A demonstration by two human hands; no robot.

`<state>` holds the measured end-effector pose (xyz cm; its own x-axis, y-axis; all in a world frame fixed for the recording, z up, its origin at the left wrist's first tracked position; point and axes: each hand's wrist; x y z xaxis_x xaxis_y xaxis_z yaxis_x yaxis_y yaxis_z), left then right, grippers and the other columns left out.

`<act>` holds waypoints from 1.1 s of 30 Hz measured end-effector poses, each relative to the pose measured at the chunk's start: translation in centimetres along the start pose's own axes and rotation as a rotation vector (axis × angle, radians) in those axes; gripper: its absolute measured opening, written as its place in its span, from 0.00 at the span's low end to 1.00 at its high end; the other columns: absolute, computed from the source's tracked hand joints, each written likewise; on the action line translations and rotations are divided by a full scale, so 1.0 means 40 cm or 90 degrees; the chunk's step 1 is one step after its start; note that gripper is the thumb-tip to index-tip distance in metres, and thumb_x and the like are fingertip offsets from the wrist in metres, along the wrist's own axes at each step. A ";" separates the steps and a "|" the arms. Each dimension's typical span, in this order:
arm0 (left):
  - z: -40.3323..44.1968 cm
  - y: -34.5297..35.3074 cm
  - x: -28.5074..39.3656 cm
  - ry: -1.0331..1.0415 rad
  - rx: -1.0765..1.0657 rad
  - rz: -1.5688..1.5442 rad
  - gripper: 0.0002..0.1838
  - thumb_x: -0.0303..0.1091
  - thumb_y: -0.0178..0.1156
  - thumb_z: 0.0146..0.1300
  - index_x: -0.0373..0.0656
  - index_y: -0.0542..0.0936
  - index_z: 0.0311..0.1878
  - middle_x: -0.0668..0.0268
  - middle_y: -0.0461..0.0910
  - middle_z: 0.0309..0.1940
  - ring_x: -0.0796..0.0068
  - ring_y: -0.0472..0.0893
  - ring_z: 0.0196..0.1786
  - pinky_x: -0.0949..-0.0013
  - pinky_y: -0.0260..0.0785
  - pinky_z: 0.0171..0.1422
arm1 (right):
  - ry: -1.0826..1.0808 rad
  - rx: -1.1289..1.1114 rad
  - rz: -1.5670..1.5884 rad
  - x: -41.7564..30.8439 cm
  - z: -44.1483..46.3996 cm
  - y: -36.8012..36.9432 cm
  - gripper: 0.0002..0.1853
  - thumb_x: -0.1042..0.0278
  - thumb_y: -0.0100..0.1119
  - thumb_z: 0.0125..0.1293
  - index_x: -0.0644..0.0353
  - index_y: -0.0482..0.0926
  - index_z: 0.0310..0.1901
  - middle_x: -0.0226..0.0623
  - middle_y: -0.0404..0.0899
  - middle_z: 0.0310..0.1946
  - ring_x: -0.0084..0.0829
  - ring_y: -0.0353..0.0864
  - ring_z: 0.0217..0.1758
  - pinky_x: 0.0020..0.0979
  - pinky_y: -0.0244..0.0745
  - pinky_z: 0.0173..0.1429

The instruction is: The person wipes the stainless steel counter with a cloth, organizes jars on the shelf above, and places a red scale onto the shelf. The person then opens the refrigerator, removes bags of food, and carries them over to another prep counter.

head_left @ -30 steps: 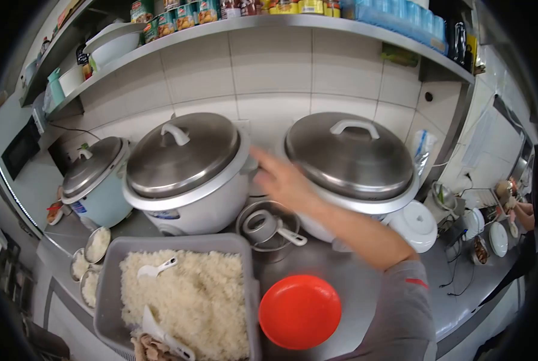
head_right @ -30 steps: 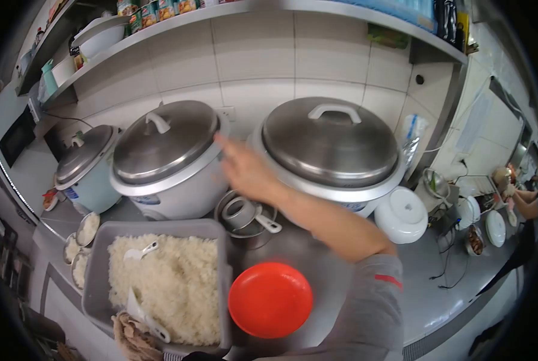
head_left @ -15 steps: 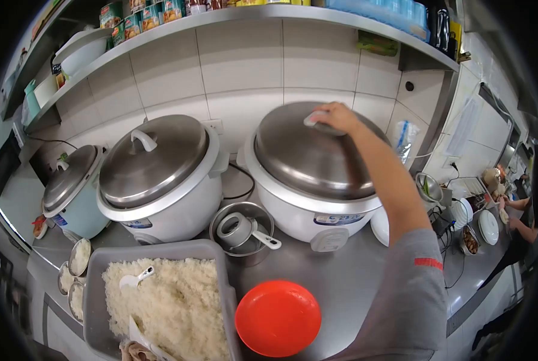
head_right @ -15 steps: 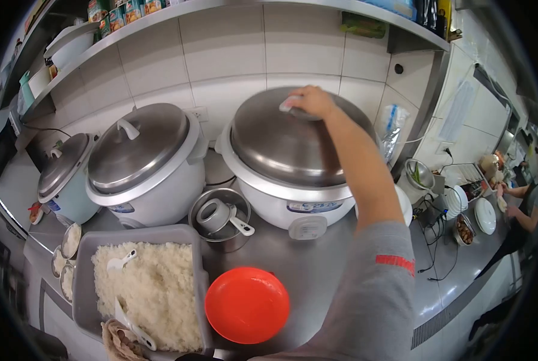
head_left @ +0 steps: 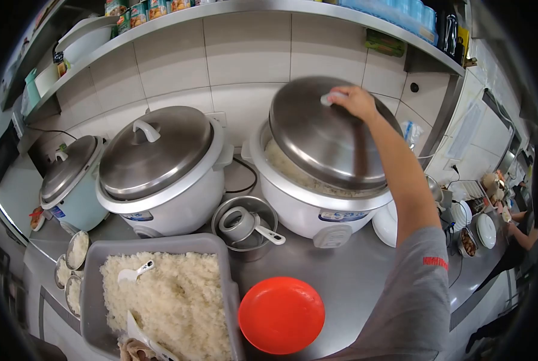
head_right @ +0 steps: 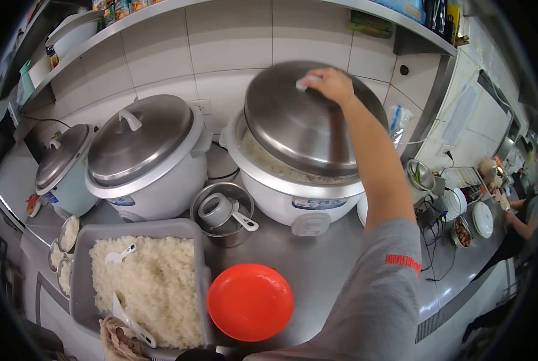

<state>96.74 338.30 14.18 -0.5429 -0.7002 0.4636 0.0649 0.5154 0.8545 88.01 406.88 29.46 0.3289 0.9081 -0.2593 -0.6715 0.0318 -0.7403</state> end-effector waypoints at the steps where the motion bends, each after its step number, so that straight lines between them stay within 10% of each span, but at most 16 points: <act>1: -0.003 -0.001 0.004 0.010 0.072 -0.012 0.18 0.51 0.35 0.69 0.52 0.66 0.30 0.78 0.55 0.11 0.86 0.50 0.08 0.79 0.44 0.10 | 0.008 -0.028 -0.013 -0.013 -0.011 0.016 0.24 0.37 0.59 0.49 0.44 0.82 0.42 0.37 0.81 0.41 0.39 0.78 0.47 0.33 0.70 0.51; 5: -0.008 -0.085 0.007 0.223 0.222 0.686 0.18 0.49 0.33 0.70 0.51 0.67 0.30 0.78 0.55 0.10 0.86 0.49 0.07 0.79 0.43 0.08 | 0.015 -0.141 -0.008 -0.024 -0.013 0.077 0.25 0.37 0.60 0.48 0.44 0.82 0.42 0.38 0.80 0.42 0.40 0.77 0.48 0.34 0.69 0.53; 9: -0.010 -0.061 -0.003 0.180 0.191 0.259 0.20 0.46 0.29 0.71 0.46 0.70 0.37 0.73 0.63 0.16 0.85 0.50 0.07 0.78 0.44 0.08 | 0.029 -0.203 0.029 -0.003 0.003 0.110 0.25 0.40 0.60 0.50 0.51 0.82 0.43 0.41 0.81 0.40 0.40 0.78 0.47 0.33 0.69 0.53; 12: -0.013 -0.026 -0.007 0.233 -0.103 0.111 0.17 0.41 0.39 0.70 0.38 0.72 0.47 0.66 0.73 0.29 0.82 0.64 0.13 0.78 0.60 0.16 | 0.046 -0.242 -0.008 0.011 0.011 0.106 0.25 0.42 0.59 0.52 0.50 0.81 0.46 0.43 0.79 0.45 0.40 0.76 0.51 0.34 0.67 0.56; 16: 0.015 -0.082 -0.023 0.427 0.285 0.586 0.17 0.42 0.37 0.71 0.40 0.71 0.40 0.78 0.62 0.19 0.91 0.59 0.16 0.88 0.50 0.18 | -0.001 -0.268 -0.297 -0.083 0.040 0.096 0.26 0.44 0.60 0.52 0.52 0.79 0.48 0.47 0.74 0.50 0.46 0.72 0.55 0.36 0.65 0.60; 18: -0.008 -0.139 0.039 0.283 0.092 0.314 0.17 0.44 0.41 0.70 0.39 0.71 0.42 0.72 0.68 0.24 0.85 0.65 0.19 0.82 0.57 0.21 | -0.096 -0.170 -0.459 -0.187 0.040 0.099 0.23 0.48 0.59 0.53 0.55 0.80 0.47 0.48 0.76 0.46 0.46 0.73 0.51 0.37 0.66 0.58; 26: -0.017 -0.144 0.055 0.191 0.263 0.037 0.18 0.44 0.40 0.71 0.39 0.72 0.39 0.71 0.70 0.20 0.81 0.65 0.12 0.78 0.58 0.14 | -0.332 -0.125 0.154 -0.783 0.140 0.541 0.21 0.52 0.54 0.59 0.63 0.78 0.45 0.49 0.80 0.37 0.45 0.79 0.44 0.37 0.72 0.51; 30: -0.012 -0.229 0.060 0.147 -0.061 -0.200 0.19 0.43 0.41 0.71 0.35 0.72 0.44 0.67 0.74 0.25 0.78 0.72 0.20 0.76 0.67 0.23 | -0.282 -0.076 0.183 -0.992 0.129 0.658 0.23 0.49 0.53 0.59 0.64 0.79 0.43 0.50 0.79 0.41 0.47 0.77 0.48 0.39 0.71 0.51; 32: -0.012 -0.262 0.041 0.286 0.231 0.515 0.18 0.41 0.41 0.71 0.33 0.71 0.46 0.63 0.75 0.31 0.74 0.75 0.30 0.75 0.70 0.35 | -0.220 -0.036 0.110 -1.044 0.126 0.673 0.24 0.47 0.52 0.59 0.63 0.79 0.43 0.50 0.78 0.42 0.47 0.77 0.48 0.40 0.71 0.52; 33: -0.014 -0.261 0.042 0.311 0.207 0.484 0.17 0.38 0.41 0.71 0.32 0.71 0.46 0.60 0.75 0.36 0.71 0.75 0.37 0.75 0.68 0.44 | -0.202 -0.069 0.073 -1.056 0.117 0.668 0.24 0.47 0.51 0.59 0.63 0.79 0.42 0.50 0.78 0.43 0.48 0.76 0.48 0.40 0.71 0.52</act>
<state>95.61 331.45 6.18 -0.0383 -0.2124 0.9764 -0.0192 0.9771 0.2118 53.07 371.32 23.55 0.0216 0.9882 -0.1516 -0.6116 -0.1069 -0.7839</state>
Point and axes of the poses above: each hand's wrist, its own z-axis towards the middle knuckle, its own y-axis out of the palm, x = y × z
